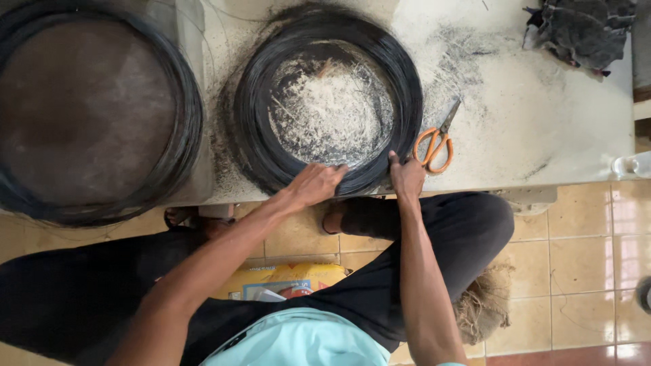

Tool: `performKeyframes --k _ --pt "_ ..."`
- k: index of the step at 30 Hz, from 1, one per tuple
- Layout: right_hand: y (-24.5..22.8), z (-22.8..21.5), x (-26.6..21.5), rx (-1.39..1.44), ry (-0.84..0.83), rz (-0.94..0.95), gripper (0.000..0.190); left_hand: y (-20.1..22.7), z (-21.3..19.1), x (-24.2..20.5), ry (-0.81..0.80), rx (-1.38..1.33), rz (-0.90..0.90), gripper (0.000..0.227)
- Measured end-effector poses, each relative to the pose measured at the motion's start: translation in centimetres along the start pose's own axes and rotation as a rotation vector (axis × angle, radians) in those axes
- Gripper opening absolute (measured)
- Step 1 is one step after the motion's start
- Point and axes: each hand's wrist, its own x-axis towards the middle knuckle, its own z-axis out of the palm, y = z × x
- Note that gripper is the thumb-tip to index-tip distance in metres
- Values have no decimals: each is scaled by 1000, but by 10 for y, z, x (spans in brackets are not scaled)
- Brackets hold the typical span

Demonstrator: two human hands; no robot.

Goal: The person coils a long black wire into a circular bundle on a white work surface. They repeatedly wrap the wire, press it into place, and trim loose ends using orange-handled scissors. The coiled wire is then set aside on the surface.

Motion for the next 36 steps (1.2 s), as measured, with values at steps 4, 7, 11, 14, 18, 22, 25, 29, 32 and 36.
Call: performKeyframes --k 4,7,11,14,18,22,25,29,32,36 --pt "10 7 11 4 -4 -5 54 2 -9 -8 10 -24 3 41" --pt "21 16 27 6 -30 -32 55 1 -11 -12 14 -79 -21 39" --pt "11 5 -2 -176 64 -61 61 -6 5 -13 117 55 -5 30" --pt "-21 -16 -42 -211 224 -342 53 -10 3 -12 208 127 30 23" --pt "-67 -30 -87 -39 9 -877 37 -2 0 -14 121 -122 -81 41" --pt "-44 21 -68 -180 -40 -1080 37 -37 40 -5 326 -153 6 30" --pt "-43 33 -66 -129 -52 -1123 21 -40 43 -3 362 35 35 33" --pt "-40 44 -64 -144 -41 -1120 18 -32 18 -22 337 147 -1 29" --pt "-43 42 -67 -107 61 -1092 14 -45 -25 -43 311 229 -33 28" --pt "-63 19 -84 -76 238 -1069 16 -76 -75 -65 338 233 18 50"
